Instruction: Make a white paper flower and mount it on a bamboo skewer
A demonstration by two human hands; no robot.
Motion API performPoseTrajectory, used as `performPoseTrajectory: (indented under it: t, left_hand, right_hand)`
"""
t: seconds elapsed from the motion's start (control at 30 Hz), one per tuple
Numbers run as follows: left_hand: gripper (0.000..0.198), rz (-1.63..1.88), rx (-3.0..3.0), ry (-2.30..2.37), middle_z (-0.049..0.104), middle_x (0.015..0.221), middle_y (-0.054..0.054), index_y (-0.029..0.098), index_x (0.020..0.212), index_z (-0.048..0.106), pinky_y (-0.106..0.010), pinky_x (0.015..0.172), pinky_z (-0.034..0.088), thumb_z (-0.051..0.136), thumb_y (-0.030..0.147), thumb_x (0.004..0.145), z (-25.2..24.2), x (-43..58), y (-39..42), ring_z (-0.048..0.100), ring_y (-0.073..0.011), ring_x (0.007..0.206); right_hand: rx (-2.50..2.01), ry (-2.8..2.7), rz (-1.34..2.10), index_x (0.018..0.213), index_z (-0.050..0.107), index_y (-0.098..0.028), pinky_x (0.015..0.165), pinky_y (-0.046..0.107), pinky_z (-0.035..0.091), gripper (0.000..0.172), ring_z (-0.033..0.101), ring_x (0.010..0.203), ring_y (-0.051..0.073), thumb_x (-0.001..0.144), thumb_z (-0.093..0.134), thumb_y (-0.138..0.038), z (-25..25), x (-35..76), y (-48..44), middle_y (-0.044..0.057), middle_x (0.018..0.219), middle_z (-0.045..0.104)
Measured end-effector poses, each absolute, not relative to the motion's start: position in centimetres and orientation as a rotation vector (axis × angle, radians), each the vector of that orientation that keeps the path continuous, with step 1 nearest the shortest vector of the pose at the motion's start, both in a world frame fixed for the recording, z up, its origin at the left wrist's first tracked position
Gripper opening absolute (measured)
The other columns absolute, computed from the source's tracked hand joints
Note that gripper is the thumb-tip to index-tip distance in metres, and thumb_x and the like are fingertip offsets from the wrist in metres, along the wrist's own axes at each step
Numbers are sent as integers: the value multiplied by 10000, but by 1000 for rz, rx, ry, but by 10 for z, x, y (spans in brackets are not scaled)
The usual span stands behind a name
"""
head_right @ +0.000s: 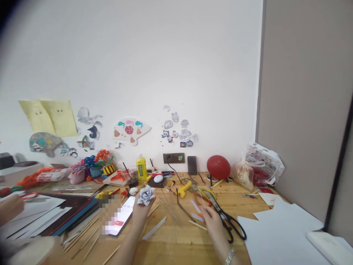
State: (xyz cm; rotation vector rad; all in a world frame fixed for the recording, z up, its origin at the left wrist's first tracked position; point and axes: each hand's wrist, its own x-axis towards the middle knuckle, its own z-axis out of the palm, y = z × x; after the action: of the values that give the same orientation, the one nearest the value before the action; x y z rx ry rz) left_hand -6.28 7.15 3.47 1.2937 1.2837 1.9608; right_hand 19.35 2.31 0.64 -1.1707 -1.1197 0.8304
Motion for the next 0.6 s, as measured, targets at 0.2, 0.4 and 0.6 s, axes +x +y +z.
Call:
performPoseTrajectory:
  t: [0.2, 0.4, 0.6]
  left_hand:
    - [366, 1974, 1374, 1229, 619, 829, -32, 220, 840, 558, -400, 778, 453, 714, 264, 512, 40, -52, 59, 593, -238, 810]
    - [333, 1821, 1443, 1133, 641, 815, -41, 213, 858, 592, -403, 791, 456, 706, 228, 545, 32, -33, 45, 600, -238, 801]
    - [309, 1703, 1307, 1095, 653, 820, -58, 181, 810, 594, -370, 809, 456, 710, 301, 550, 12, -8, 53, 609, -227, 842]
  right_hand:
    - [-1164, -1153, 850, 777, 689, -153, 431, 264, 293, 443, 385, 425, 139, 680, 530, -555, 8, 192, 25, -40, 457, 427]
    - [-1084, -1183, 847, 813, 665, -164, 449, 254, 316, 445, 410, 486, 136, 705, 528, -573, 25, 193, 11, -29, 519, 450]
    - [-1064, -1086, 692, 865, 616, -173, 483, 242, 373, 393, 433, 522, 129, 769, 487, -532, 39, 198, -6, -17, 596, 480]
